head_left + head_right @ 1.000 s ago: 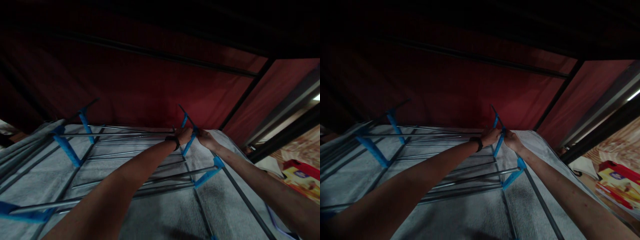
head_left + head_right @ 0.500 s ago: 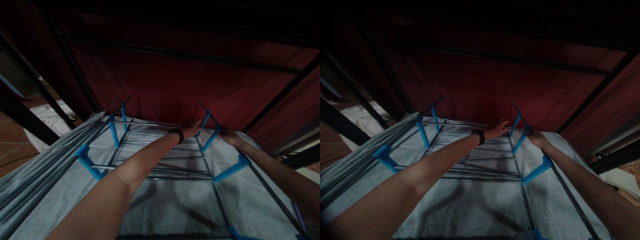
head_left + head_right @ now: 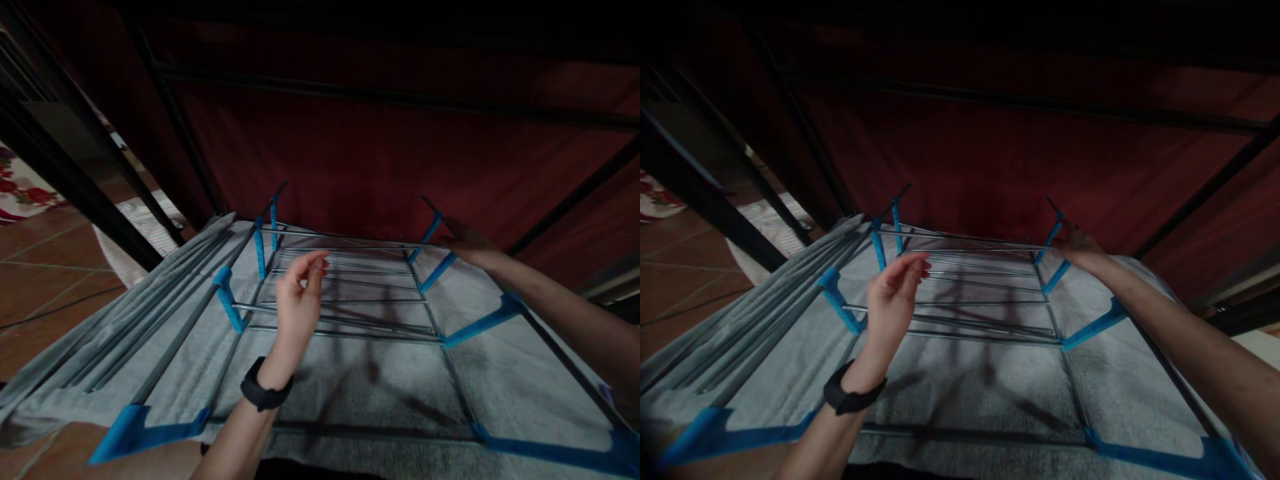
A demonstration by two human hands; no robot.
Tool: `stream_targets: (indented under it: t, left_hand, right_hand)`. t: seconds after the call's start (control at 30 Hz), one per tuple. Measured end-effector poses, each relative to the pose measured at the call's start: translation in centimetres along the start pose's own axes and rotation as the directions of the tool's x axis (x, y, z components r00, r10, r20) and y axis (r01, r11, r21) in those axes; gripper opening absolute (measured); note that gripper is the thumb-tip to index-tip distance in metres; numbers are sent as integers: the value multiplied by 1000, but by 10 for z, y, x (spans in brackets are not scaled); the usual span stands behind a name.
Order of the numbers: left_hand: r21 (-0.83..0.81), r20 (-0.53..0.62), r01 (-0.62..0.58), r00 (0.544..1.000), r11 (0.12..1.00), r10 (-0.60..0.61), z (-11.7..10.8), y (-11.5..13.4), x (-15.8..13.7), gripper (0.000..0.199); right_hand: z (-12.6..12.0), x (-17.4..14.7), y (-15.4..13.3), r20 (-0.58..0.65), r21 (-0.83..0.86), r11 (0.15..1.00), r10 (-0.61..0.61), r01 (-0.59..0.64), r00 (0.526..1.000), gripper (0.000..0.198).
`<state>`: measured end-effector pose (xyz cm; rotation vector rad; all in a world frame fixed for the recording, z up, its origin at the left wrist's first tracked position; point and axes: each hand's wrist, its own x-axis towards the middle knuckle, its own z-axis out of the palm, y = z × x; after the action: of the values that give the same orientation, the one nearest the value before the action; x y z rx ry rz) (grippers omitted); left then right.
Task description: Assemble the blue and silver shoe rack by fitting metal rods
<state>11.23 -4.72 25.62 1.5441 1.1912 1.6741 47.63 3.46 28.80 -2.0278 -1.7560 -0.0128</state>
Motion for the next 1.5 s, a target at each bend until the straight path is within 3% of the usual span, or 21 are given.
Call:
stream_targets:
  t: [0.17,0.27,0.33,0.5,0.63,0.7,0.77,0.83,0.9,0.97,1.07,1.13,1.33,1.43,1.5]
  left_hand:
    - [119,206,17,978,993,-41,1,-22,-71,24]
    - [155,317,29,945,987,-78,1,-41,-100,27]
    - [194,357,59,925,979,-127,-4,-54,-113,28]
    - [271,318,175,912,946,-260,-31,-85,-127,27]
    - [235,140,327,921,915,-365,-51,-107,-129,23]
    - [234,55,363,921,902,-385,-56,-111,-127,22]
    - [279,45,286,950,917,-310,-57,-107,-123,23]
    - [329,113,131,978,935,-176,-53,-98,-117,23]
    - [360,204,-13,977,933,-66,-45,-88,-108,23]
    - [386,286,-126,958,914,12,-32,-81,-99,25]
    - [425,397,-285,912,859,106,-6,-80,-90,30]
    - [477,478,-374,870,795,122,9,-83,-87,34]
    - [615,691,-574,722,541,-20,36,-88,-81,40]
    - [587,754,-639,655,497,-48,43,-79,-76,39]
    - [577,774,-653,630,490,-72,48,-72,-71,38]
  right_hand:
    - [19,-32,-87,186,213,972,-144,103,972,54]
    - [39,-60,-132,244,400,895,-313,199,918,48]
    - [56,-82,-149,255,513,836,-364,194,896,44]
    - [108,-135,-147,351,668,744,-273,-35,896,38]
    - [140,-173,-123,328,707,695,-157,-132,932,33]
    - [150,-194,-111,339,748,616,-36,-246,940,30]
    - [159,-217,-102,427,797,434,86,-420,900,28]
    - [170,-239,-94,530,815,168,171,-555,831,27]
    - [182,-252,-87,603,794,-73,213,-603,769,22]
    - [193,-254,-78,646,763,-216,228,-609,728,15]
    - [202,-242,-65,659,750,-291,254,-593,708,2]
    - [204,-232,-59,651,755,-326,268,-568,711,8]
    - [200,-213,-54,605,757,-499,292,-422,741,15]
    - [186,-211,-57,572,708,-638,265,-304,776,11]
    - [171,-213,-61,536,701,-661,240,-269,810,11]
